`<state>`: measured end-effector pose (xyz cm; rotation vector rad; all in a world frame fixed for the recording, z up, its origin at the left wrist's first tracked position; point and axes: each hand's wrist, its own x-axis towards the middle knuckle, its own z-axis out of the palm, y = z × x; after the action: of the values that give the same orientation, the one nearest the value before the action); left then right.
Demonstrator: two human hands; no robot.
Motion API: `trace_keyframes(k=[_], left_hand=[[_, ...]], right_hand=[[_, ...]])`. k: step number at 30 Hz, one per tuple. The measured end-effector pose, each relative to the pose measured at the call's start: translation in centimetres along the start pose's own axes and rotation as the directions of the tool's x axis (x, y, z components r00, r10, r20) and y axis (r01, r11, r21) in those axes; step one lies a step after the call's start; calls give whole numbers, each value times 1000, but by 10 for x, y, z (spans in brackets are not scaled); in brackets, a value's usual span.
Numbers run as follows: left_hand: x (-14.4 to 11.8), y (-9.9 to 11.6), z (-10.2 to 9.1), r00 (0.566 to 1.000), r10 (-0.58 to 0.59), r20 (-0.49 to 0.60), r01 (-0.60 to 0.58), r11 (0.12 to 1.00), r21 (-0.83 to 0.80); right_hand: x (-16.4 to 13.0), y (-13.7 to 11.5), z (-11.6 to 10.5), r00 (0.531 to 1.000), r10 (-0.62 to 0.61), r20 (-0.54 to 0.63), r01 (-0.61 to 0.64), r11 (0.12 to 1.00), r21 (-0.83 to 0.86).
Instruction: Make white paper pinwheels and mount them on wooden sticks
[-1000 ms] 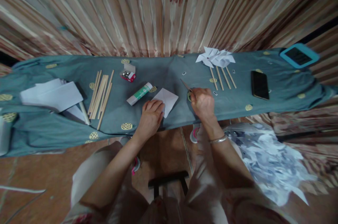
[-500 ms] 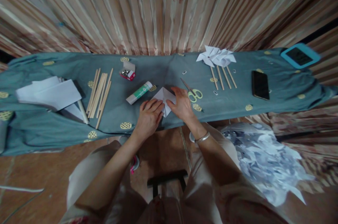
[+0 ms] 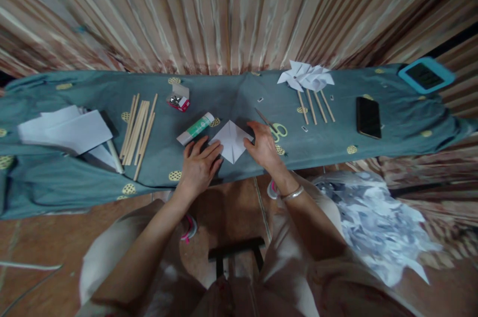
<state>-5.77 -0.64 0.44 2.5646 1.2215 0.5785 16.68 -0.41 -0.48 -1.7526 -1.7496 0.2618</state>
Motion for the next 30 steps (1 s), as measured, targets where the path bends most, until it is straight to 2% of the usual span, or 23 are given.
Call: trace_keyframes(k=[9,14,18,21,30], left_hand=[[-1,-1,0,1000,3,1,-3,1000,-2],[1,1,0,1000,12,-2,-12,1000,-14],[2,3,0,1000,9,0,-9,1000,-26],[2,4,0,1000,9,2,-9,1000,-11],[3,5,-1,1000,-8,7,8,1000,-23]], right_hand=[[0,6,-4,1000,-15,-17,15,1000,-12],[-4,-4,-11,998,-56,-32,55,998,-40],[-15,-19,-10,980,-180,81,182,983,-16],[-22,-25,-5,964,-210,165,214,977,-6],[-32,-24,-5,957,-227,178,219,974,63]])
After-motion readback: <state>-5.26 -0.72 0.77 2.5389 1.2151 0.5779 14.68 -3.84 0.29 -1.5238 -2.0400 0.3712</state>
